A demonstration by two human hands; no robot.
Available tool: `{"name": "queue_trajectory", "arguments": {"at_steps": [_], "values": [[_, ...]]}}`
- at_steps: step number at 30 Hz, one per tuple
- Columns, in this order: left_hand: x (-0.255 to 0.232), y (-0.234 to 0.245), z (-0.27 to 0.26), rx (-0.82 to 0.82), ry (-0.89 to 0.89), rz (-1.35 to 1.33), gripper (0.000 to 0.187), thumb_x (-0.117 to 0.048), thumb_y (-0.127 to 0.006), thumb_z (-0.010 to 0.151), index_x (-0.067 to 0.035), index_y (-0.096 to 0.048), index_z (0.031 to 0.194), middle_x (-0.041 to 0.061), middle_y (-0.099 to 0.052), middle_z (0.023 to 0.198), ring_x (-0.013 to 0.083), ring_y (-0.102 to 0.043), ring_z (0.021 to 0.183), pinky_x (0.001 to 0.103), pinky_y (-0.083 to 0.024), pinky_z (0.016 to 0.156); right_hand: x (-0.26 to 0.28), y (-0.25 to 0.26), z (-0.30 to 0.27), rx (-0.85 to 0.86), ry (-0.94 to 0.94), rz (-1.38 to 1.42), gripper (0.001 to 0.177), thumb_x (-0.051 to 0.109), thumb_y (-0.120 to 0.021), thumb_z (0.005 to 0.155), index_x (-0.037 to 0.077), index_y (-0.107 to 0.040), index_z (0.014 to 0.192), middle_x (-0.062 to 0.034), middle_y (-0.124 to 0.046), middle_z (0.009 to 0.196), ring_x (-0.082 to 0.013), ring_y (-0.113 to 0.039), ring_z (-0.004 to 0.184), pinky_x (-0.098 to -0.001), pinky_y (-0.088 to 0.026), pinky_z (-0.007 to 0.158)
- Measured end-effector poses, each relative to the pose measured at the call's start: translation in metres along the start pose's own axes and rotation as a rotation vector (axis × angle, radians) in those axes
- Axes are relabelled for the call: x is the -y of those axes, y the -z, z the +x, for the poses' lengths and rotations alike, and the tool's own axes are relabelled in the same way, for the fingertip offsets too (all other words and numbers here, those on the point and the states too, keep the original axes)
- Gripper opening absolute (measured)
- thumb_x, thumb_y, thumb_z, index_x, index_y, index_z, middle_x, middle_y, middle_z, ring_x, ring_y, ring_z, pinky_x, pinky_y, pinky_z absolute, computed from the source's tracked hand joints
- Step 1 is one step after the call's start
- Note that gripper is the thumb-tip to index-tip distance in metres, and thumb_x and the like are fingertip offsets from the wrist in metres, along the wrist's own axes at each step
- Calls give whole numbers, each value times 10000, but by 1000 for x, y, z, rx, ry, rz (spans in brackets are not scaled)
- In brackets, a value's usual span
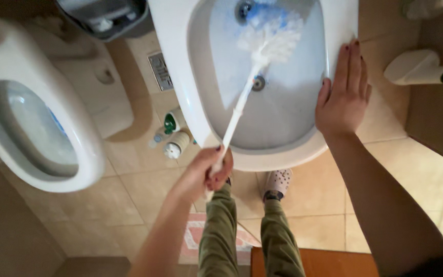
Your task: The person scrubs the inside of a toilet with a small brush and then uses a larger brush to clean the basin of a bidet.
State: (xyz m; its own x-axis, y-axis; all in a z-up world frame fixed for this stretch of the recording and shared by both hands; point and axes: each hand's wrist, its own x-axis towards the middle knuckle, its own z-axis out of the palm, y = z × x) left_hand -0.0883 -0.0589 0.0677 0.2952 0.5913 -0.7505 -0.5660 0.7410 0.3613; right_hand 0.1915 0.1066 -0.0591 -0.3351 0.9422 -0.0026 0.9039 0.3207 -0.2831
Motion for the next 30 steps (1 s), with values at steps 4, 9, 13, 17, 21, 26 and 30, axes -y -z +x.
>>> {"name": "queue_trajectory", "arguments": {"at_steps": [4, 9, 13, 17, 21, 26, 30], "values": [[4, -4, -14, 105, -24, -14, 544, -477, -496, 1064, -39, -508, 740, -1, -395, 553, 84, -325, 416, 264, -233, 382, 5, 7, -1, 6, -21, 72, 592, 225, -461, 1172, 48, -290, 1710, -179, -290, 1745, -425, -402, 1544, -592, -391, 1192], [3, -5, -22, 247, -9, 25, 579, -507, -533, 1055, -26, -492, 735, 21, -400, 555, 80, -324, 435, 253, -220, 394, 6, 8, 0, 0, -24, 39, 554, 224, -470, 1185, 39, -285, 1674, -176, -294, 1757, -408, -411, 1551, -562, -423, 1176], [5, -9, -20, 309, -5, -98, 538, -490, -478, 1090, -12, -572, 861, -7, -380, 544, 71, -303, 416, 252, -225, 382, 3, 6, -1, 3, -14, 18, 576, 209, -483, 1170, 35, -269, 1676, -167, -278, 1766, -404, -413, 1556, -560, -426, 1169], [6, -8, -11, 245, 61, -224, 582, -482, -368, 1127, 23, -642, 1032, -36, -426, 595, 82, -330, 434, 271, -267, 401, 1, 5, -2, 20, -1, -5, 603, 185, -482, 1153, 31, -236, 1681, -179, -258, 1744, -412, -406, 1557, -559, -420, 1177], [11, -10, 17, -92, 15, 147, 586, -448, -366, 1127, 43, -678, 1052, 13, -513, 608, 100, -418, 443, 280, -375, 418, -1, 0, -2, 12, 6, -45, 602, 187, -483, 1169, 35, -217, 1688, -181, -246, 1724, -415, -395, 1567, -565, -405, 1218], [13, -15, 56, -800, -246, 1297, 380, -173, -515, 1026, -157, -610, 1394, 135, -672, 749, 336, -668, 655, 470, -515, 560, -3, -1, -2, 41, -6, -66, 614, 195, -485, 1164, 34, -210, 1689, -176, -237, 1775, -423, -398, 1561, -576, -412, 1214], [16, -19, 63, -832, -373, 1409, 514, -106, -545, 974, -215, -514, 1475, 128, -734, 895, 357, -718, 754, 505, -557, 629, -1, 1, -1, 30, 2, -22, 628, 188, -497, 1139, 39, -220, 1684, -161, -241, 1774, -425, -395, 1564, -563, -426, 1200]]}}
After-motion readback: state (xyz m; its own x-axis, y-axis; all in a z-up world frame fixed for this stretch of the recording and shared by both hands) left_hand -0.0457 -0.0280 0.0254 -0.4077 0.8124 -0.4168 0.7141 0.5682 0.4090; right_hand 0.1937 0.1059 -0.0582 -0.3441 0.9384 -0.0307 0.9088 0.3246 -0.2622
